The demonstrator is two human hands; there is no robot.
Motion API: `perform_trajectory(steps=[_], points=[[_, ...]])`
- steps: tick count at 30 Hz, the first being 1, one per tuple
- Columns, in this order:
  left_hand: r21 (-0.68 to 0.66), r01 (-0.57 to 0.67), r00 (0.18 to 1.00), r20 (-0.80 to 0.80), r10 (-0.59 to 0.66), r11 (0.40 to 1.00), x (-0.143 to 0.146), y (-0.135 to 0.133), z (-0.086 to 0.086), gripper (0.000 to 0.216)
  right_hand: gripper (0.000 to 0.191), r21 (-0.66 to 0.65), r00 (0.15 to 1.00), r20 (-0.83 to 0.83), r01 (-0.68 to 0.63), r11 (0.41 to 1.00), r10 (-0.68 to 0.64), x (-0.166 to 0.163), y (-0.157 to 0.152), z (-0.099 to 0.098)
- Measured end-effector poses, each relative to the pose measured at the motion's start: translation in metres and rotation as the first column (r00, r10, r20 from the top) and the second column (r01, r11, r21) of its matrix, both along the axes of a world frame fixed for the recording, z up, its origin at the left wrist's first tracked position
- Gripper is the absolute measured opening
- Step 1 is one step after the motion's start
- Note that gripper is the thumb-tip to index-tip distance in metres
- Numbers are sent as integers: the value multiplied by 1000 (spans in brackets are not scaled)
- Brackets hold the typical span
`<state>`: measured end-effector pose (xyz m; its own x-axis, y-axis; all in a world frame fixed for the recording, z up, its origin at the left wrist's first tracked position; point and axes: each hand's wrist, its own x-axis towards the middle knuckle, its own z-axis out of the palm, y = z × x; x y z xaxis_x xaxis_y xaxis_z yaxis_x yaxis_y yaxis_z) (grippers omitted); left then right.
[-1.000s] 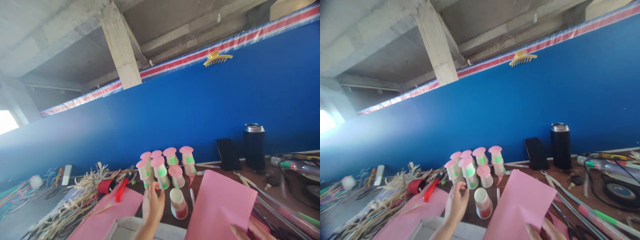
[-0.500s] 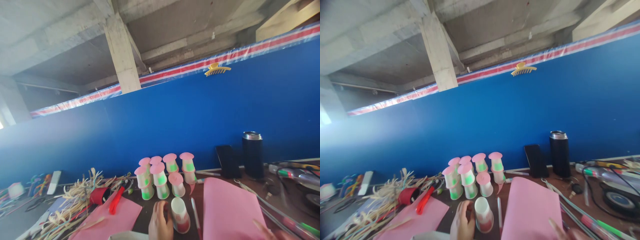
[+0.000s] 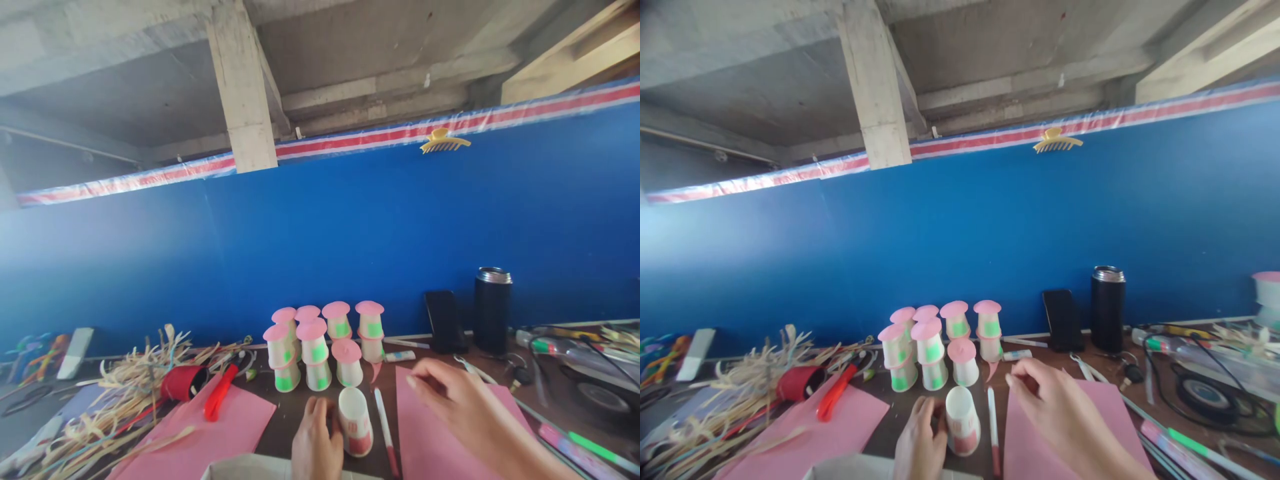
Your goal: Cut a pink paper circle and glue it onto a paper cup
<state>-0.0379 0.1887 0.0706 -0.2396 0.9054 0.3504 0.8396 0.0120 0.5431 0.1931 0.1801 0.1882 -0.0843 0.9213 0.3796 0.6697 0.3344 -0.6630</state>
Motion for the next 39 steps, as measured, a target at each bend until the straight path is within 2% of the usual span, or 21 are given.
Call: perform_trajectory(steps=[1,3,5,9,15,21,26,28,31,35,39], points=[[-15,-1,1000,2,1,1000,1,0,2,17,27,-34,997,-28,-78,996,77,-9,12,-2],[-65,-9,1000,17,10,998,1,-1,6,17,24,-117,983,-109,-163,980,150,-25,40,-16],[-117,-5,999,42,10,993,0,-1,10,17,15,-210,983,-169,-103,972,68,-40,68,-40],[-145,47,996,78,-36,988,-3,0,12,17,22,-247,990,-139,3,969,-38,-62,105,-84],[-117,50,996,73,-41,992,-4,2,7,19,38,-240,987,-146,24,970,-61,-85,117,-111],[-127,47,997,66,-39,991,-4,4,5,19,51,-242,987,-156,10,970,-49,-96,128,-122],[-90,60,996,73,-54,994,-5,6,-1,20,52,-254,993,-104,20,967,-48,-93,132,-120],[-35,71,994,90,-68,997,-6,7,-5,24,55,-262,996,-63,39,964,-57,-92,133,-118],[122,105,987,110,-119,987,-8,8,-12,42,61,-273,997,7,81,959,-83,-92,135,-114],[333,198,970,69,-233,922,-11,10,-17,55,67,-270,994,74,102,957,-85,-94,134,-109],[415,269,951,27,-308,869,-12,11,-17,59,74,-229,989,117,113,967,-88,-98,129,-104]])
